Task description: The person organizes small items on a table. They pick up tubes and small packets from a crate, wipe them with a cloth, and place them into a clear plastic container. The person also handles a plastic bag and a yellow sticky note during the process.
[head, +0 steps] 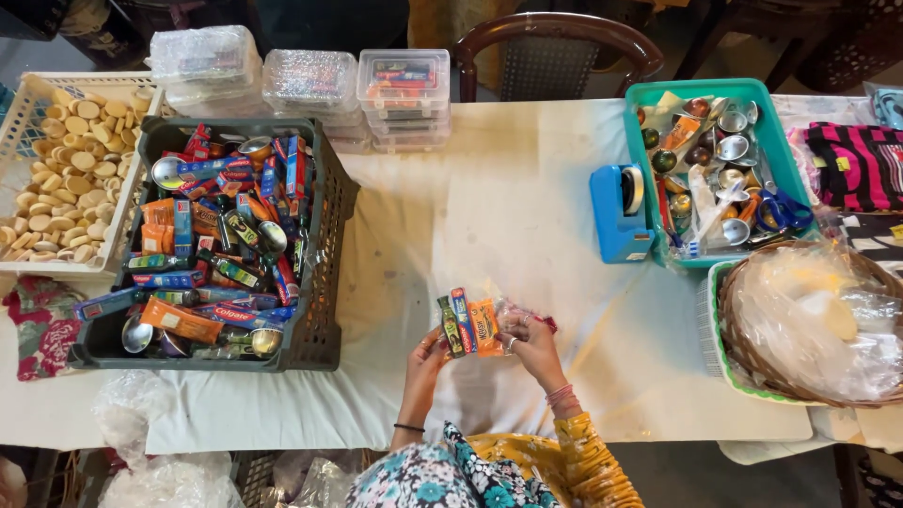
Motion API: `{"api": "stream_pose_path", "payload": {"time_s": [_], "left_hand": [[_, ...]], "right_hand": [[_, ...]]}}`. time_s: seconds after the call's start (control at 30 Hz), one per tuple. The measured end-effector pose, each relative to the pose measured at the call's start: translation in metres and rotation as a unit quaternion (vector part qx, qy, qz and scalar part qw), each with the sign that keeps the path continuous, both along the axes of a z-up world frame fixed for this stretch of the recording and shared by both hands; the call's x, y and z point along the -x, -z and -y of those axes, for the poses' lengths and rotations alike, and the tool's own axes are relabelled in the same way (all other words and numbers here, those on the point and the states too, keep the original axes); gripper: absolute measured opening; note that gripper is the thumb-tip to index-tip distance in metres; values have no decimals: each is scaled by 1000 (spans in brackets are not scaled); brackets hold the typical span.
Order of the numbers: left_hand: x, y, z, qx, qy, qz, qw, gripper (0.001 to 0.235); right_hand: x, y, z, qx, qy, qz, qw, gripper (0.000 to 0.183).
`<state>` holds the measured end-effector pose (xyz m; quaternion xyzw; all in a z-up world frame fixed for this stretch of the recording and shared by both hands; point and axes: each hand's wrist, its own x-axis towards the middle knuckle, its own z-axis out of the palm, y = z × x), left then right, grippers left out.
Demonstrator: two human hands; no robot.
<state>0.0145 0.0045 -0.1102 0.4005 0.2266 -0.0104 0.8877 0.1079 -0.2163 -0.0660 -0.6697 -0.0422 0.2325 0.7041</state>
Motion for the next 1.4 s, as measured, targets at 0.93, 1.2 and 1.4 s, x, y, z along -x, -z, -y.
{"api": "stream_pose_path", "payload": {"time_s": [0.93,1.2,1.4], "left_hand": [[8,21,14,-499,-52,-50,864,42],[12,-32,27,-698,-51,-29,714,58],[8,-8,38,-766,87,-8,637,70]], "right_hand": [[28,46,-11,111,89,-62,988,18],[25,42,-9,104,85,-80,988,22],[25,57,-3,98,49,-36,993,20]]}}
